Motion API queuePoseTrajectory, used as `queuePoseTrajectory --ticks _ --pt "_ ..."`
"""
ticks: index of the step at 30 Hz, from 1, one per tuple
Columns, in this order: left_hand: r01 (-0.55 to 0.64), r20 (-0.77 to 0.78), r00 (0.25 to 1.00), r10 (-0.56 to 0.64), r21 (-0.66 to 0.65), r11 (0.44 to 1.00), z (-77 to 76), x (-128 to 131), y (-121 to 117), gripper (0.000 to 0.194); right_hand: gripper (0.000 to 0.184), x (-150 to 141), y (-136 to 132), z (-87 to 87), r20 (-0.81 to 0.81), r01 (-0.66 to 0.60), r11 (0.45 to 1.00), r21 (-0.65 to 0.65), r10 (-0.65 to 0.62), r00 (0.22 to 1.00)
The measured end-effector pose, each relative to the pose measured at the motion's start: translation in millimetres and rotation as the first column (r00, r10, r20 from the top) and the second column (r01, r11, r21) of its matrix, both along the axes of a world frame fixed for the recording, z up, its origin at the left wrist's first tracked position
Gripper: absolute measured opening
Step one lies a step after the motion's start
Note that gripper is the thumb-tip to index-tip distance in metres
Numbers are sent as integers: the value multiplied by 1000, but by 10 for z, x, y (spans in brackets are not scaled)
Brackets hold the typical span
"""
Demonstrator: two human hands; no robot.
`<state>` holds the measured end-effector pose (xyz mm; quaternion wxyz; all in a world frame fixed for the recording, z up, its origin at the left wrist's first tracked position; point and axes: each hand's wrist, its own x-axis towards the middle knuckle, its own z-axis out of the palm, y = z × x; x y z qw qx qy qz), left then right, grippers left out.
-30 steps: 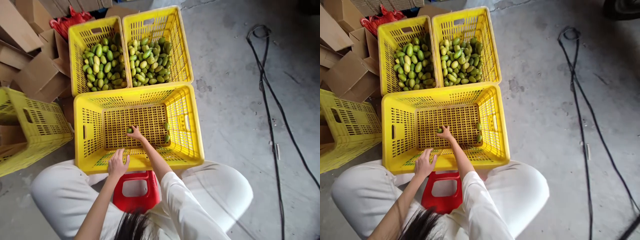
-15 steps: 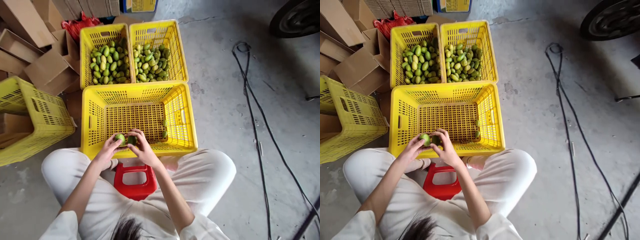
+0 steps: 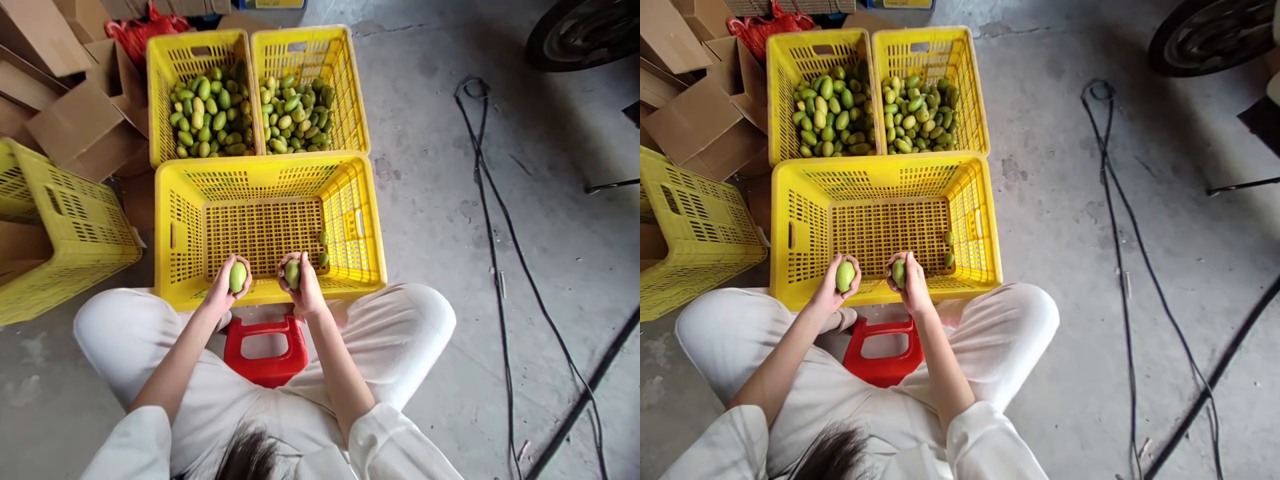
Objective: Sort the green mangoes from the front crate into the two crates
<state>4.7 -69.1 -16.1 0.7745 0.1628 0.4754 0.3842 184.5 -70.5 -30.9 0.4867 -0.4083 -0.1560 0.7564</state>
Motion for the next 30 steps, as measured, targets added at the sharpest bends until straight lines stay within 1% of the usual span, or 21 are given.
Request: queuePoseTrajectory --ticks 2,5,7,9,10,12,15,17,19,21,23,25,28,30 --pt "-26 66 997 27 -24 999 -6 13 18 37 42 -8 11 11 -75 -21 999 -35 18 997" --pt "-43 161 986 53 -65 997 12 15 37 29 34 2 4 36 -152 -61 998 -36 55 987" --pt "-62 193 978 75 -73 995 21 9 40 29 35 17 -10 46 -193 -48 999 -19 44 980" --pt "-91 220 970 104 -69 993 14 0 40 31 33 32 -19 43 -260 -12 1000 -20 7 966" --pt "-113 234 964 124 -62 992 5 -4 40 32 29 36 -19 37 -297 -6 999 -37 -6 955" --pt "-158 253 953 165 -45 986 -20 -13 36 31 24 35 -7 14 -361 -31 994 -106 -9 933" --pt "-199 247 949 198 -22 980 -58 -18 25 34 17 3 26 -30 -416 -126 967 -220 24 909" --pt "-188 217 958 187 -18 982 -66 -11 22 33 22 -33 48 -49 -409 -142 959 -245 31 912" --pt "-188 189 964 187 -14 982 -56 1 28 27 25 -63 61 -47 -359 -105 965 -241 12 933" --pt "-221 187 957 221 -22 975 -33 11 45 22 22 -73 64 -23 -287 -52 973 -225 -15 958" --pt "-248 201 946 253 -53 967 -13 12 63 22 21 -58 57 7 -222 -12 981 -194 -32 974" --pt "-242 199 946 254 -84 967 -12 4 73 22 22 -27 46 22 -186 29 991 -129 -53 981" --pt "-228 189 953 236 -62 972 -47 -14 64 22 29 31 28 -4 -202 81 996 -43 -88 976" --pt "-223 212 951 224 -30 974 -80 -20 52 27 30 62 21 -47 -256 71 996 -61 -84 963"
